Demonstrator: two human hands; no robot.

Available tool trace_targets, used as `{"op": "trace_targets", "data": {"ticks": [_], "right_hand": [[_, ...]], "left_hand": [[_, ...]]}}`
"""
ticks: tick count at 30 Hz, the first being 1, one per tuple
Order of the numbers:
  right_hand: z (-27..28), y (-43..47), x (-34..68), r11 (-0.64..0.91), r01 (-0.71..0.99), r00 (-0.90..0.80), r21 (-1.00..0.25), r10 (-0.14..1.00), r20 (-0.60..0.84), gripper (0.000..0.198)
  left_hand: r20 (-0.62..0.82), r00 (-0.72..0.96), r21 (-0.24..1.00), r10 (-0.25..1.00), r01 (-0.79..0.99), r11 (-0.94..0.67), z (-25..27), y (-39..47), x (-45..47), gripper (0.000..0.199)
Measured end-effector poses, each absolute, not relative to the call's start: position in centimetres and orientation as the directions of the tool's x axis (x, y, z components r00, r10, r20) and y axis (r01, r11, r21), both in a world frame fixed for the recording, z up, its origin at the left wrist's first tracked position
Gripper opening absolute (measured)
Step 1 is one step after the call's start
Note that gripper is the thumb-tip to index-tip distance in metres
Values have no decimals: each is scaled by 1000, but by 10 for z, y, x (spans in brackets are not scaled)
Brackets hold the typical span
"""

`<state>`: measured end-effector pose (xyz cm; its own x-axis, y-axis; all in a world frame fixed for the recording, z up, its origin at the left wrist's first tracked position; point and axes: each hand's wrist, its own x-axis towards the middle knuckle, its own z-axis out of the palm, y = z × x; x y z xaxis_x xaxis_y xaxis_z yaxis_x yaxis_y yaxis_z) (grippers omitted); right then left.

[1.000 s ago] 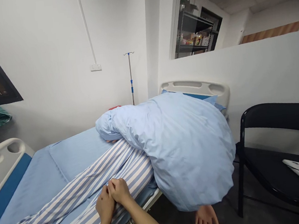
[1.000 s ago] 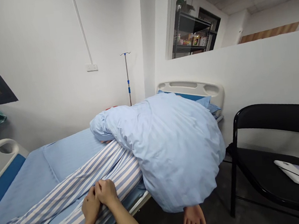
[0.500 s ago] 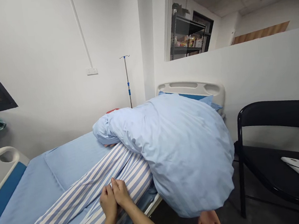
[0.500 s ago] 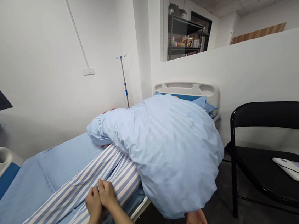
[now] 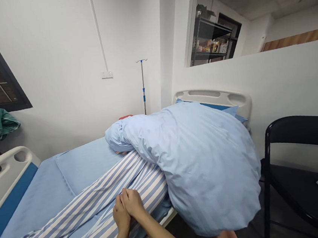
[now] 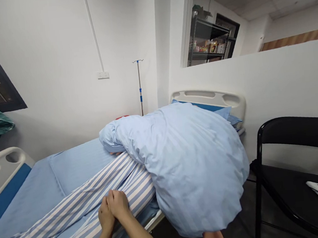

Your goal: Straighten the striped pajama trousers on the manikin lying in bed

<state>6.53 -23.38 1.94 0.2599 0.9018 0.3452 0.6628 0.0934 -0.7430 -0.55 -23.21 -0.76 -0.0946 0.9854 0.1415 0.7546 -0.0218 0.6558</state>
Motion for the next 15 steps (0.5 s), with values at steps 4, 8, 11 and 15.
{"op": "trace_targets", "data": {"ticks": [4, 8, 11, 15], "right_hand": [[44, -231, 81, 142, 821, 103, -553, 916, 388, 45], [32, -232, 94, 147, 835, 112, -531, 898, 425, 48], [11, -234, 95, 98, 837, 183, -538, 877, 445, 46], [0, -235, 93, 62, 828, 228, -557, 871, 436, 46]], "left_hand": [[93, -41, 646, 995, 763, -30, -4, -235, -3, 21], [115, -46, 616, 992, 787, -35, -2, -237, 1, 29], [136, -49, 609, 990, 792, -44, -2, -237, 3, 29], [123, -48, 583, 991, 812, -33, -3, -236, 5, 29]]}}
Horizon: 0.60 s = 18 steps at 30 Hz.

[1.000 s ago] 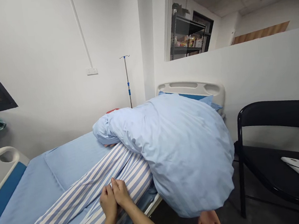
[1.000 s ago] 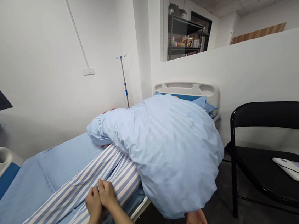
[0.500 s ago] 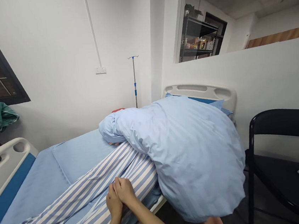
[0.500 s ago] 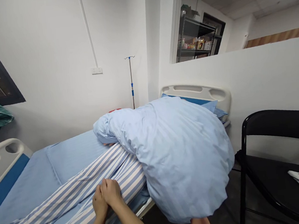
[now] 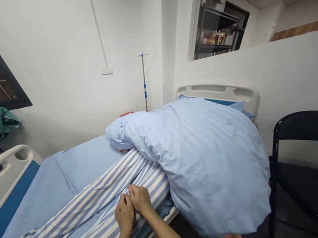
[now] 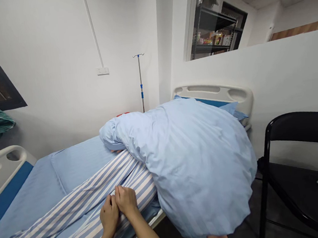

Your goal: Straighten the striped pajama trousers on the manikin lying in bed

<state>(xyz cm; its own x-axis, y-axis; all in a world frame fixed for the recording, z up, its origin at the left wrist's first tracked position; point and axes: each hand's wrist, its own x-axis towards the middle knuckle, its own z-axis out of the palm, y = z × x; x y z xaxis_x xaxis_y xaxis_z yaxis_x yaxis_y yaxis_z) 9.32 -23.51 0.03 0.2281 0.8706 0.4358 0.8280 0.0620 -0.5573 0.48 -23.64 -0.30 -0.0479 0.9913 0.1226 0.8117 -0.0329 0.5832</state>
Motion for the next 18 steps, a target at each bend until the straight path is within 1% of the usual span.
{"op": "trace_targets", "data": {"ticks": [4, 6, 9, 12, 14, 16, 18], "right_hand": [[6, -235, 94, 50, 818, 247, -573, 869, 429, 48], [9, -236, 95, 50, 798, 264, -600, 867, 423, 49], [10, -236, 97, 68, 756, 283, -652, 863, 418, 50], [11, -234, 99, 100, 687, 303, -719, 861, 409, 49], [11, -232, 100, 130, 614, 324, -778, 858, 398, 48], [10, -230, 103, 160, 526, 350, -835, 854, 384, 46], [9, -228, 105, 180, 445, 386, -877, 846, 369, 45]], "left_hand": [[132, -16, 552, 991, 831, -60, -4, -238, 5, 26], [111, -6, 562, 994, 825, -58, -4, -239, 4, 25], [75, -4, 657, 997, 752, -47, 4, -234, 6, 25], [118, -34, 802, 992, 593, -75, 17, -226, 15, 28], [157, -73, 862, 985, 497, -100, 25, -221, 24, 31], [188, -83, 874, 979, 469, -128, 24, -220, 33, 33], [217, -50, 842, 975, 515, -161, 15, -221, 38, 33]]}}
